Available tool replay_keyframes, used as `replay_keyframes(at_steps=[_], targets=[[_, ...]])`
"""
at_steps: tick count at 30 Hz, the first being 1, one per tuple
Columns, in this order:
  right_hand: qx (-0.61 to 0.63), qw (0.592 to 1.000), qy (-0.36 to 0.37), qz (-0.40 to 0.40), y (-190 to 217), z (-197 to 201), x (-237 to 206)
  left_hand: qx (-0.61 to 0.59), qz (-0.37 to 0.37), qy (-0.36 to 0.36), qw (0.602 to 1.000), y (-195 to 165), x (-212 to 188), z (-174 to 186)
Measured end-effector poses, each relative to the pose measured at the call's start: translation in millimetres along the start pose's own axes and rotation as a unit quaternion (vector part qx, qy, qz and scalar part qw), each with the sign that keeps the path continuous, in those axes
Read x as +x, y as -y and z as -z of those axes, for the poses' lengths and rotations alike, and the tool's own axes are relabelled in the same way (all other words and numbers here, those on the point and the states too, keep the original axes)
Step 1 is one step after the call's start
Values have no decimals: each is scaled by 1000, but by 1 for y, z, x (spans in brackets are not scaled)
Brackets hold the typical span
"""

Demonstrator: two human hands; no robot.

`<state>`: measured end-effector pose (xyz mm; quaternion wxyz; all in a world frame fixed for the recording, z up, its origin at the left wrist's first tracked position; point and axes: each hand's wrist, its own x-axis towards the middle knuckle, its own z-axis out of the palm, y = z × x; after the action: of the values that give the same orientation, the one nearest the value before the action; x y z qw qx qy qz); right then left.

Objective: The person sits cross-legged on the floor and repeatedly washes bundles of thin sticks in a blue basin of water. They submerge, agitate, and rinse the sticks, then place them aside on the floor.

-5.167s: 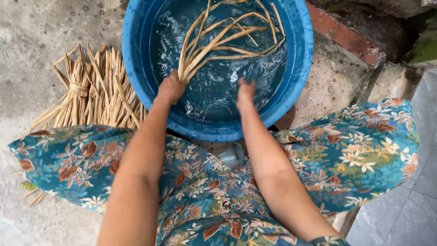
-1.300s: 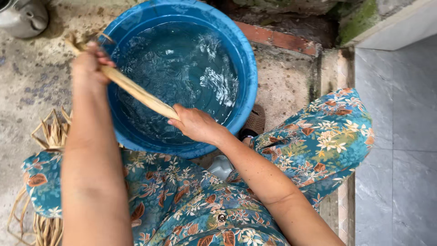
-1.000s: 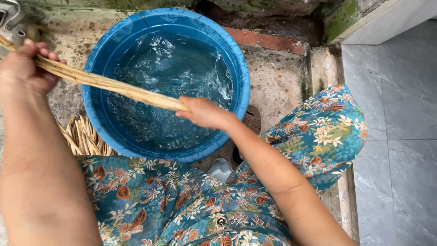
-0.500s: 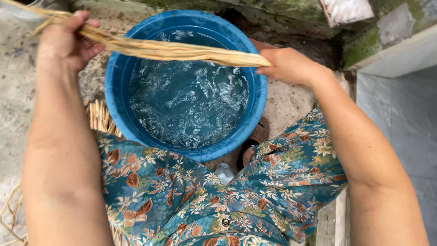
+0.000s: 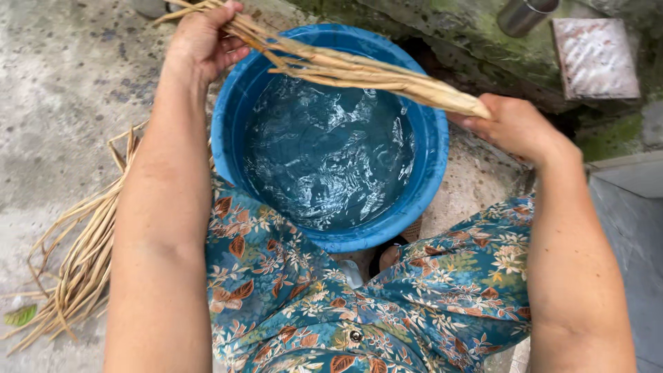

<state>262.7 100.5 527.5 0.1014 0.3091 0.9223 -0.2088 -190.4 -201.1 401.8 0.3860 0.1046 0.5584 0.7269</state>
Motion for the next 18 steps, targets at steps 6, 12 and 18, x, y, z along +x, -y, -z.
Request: replay_keyframes(at_steps=[6, 12, 18], targets=[[117, 993, -19, 5, 4, 22, -7, -103, -40, 31, 993, -13, -9, 9], [104, 991, 13, -88, 28, 37, -13, -120, -55, -55, 990, -22, -15, 18], [-2, 976, -126, 178, 13, 54, -8, 45, -46, -74, 995, -33, -17, 30]])
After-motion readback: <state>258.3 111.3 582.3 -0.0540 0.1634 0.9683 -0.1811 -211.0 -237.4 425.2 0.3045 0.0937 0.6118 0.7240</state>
